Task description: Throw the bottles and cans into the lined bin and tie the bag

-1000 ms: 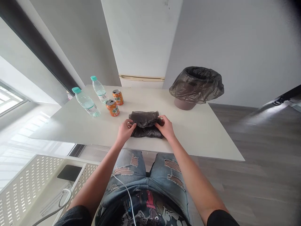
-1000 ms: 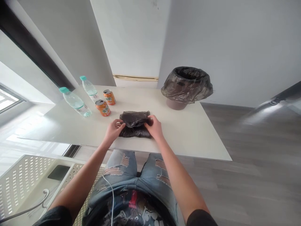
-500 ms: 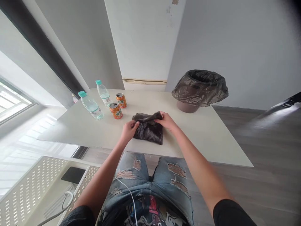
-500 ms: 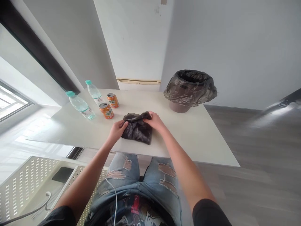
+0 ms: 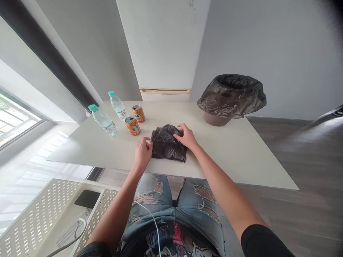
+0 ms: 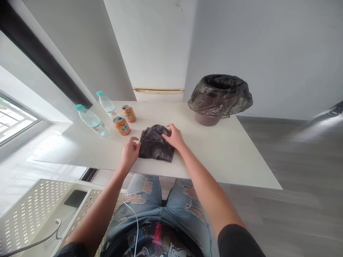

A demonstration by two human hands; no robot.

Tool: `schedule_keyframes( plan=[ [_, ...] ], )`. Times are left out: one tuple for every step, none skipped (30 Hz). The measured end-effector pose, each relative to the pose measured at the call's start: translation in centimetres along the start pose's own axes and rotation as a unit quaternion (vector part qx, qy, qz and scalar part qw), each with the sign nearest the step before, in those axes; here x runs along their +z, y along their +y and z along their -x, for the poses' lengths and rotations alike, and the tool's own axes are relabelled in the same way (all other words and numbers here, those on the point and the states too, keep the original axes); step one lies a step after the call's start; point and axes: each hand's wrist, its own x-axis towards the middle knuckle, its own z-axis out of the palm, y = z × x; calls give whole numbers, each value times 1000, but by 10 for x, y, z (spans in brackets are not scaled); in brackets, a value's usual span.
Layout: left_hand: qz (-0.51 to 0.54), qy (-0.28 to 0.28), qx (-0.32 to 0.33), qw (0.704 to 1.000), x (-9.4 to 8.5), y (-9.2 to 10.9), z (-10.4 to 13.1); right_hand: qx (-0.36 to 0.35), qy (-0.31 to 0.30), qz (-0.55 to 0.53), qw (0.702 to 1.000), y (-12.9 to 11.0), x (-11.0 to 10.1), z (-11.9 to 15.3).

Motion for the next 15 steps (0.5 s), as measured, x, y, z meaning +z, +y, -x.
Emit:
schedule_keyframes(
  plan=[
    [-21,17,6,1000,-1,0,1,-24,20,16,999,0,-2,1],
    [-44,43,19,998,-1,2,2,-52,42,29,997,-1,-4,3],
    [-67,73,40,994,-1,6,4,-82,62,36,994,-3,-7,5],
    [-86,99,65,989,-1,11,6,-113,76,37,990,-5,-10,7],
    [-99,114,93,984,0,19,8,-144,79,32,986,-8,-13,9],
    [-106,112,121,981,2,28,11,-175,69,24,982,-10,-15,10],
    [-109,93,150,978,6,38,15,-207,45,17,977,-12,-17,11],
    [-113,65,176,976,11,48,18,-234,10,14,972,-14,-17,10],
    [-121,32,198,972,17,56,22,-255,-31,15,966,-14,-17,10],
    [-134,1,213,968,24,63,26,-267,-74,22,961,-14,-15,8],
    [-149,-29,223,963,31,67,30,-269,-116,33,956,-12,-12,7],
    [-163,-55,227,959,39,69,34,-262,-151,46,952,-9,-10,5],
    [-174,-76,227,955,45,68,37,-248,-180,61,950,-5,-7,3],
    [-182,-92,224,953,51,66,40,-231,-203,75,949,-2,-4,1],
    [-187,-103,221,952,55,62,42,-214,-219,88,948,2,-2,0]
  ],
)
